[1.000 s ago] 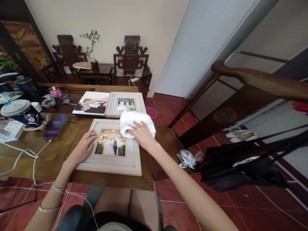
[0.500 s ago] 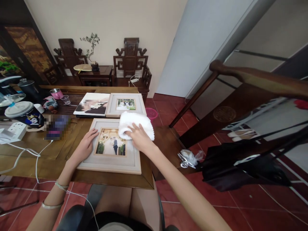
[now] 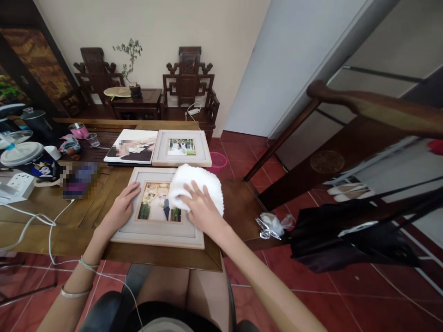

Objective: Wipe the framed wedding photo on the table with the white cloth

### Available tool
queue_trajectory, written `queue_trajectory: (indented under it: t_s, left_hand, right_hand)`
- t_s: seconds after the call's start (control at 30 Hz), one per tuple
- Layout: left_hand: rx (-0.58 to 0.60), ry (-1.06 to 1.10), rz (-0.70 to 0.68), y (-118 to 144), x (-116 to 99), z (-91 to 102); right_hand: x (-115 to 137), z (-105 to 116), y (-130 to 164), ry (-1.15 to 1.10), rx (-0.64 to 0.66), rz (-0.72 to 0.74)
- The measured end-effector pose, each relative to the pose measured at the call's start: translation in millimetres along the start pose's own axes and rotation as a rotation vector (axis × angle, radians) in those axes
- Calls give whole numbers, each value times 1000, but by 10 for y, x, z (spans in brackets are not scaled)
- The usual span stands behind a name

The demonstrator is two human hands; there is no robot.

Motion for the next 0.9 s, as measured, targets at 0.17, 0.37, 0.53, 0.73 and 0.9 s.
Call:
queue_trajectory:
  t_s: [0.17, 0.37, 0.53, 0.73, 0.9]
  left_hand:
    - [-27, 20, -7, 2, 27, -11]
    - [-16, -15, 62, -14, -57, -24]
    - [-21, -17, 91, -46, -107, -8]
    - [-29, 0, 112, -59, -114, -3]
    - [0, -16, 124, -46, -93, -9]
  right_hand:
    - [-95, -74, -218, 106, -65, -8]
    - [171, 62, 363, 67, -13, 147]
    - [404, 174, 705, -27, 104, 203]
    - [875, 160, 330, -108, 105, 290]
    - [1220, 86, 34, -86, 80, 307]
Point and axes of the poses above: each hand's wrist, its own y-axis away from the middle knuckle, its own z-axis out of the back of the hand, x = y × z, the point moved 3 cm from there along -y, towards the middle knuckle, and after that the axes turned 10 degrees about y, right-handed, at the moved point
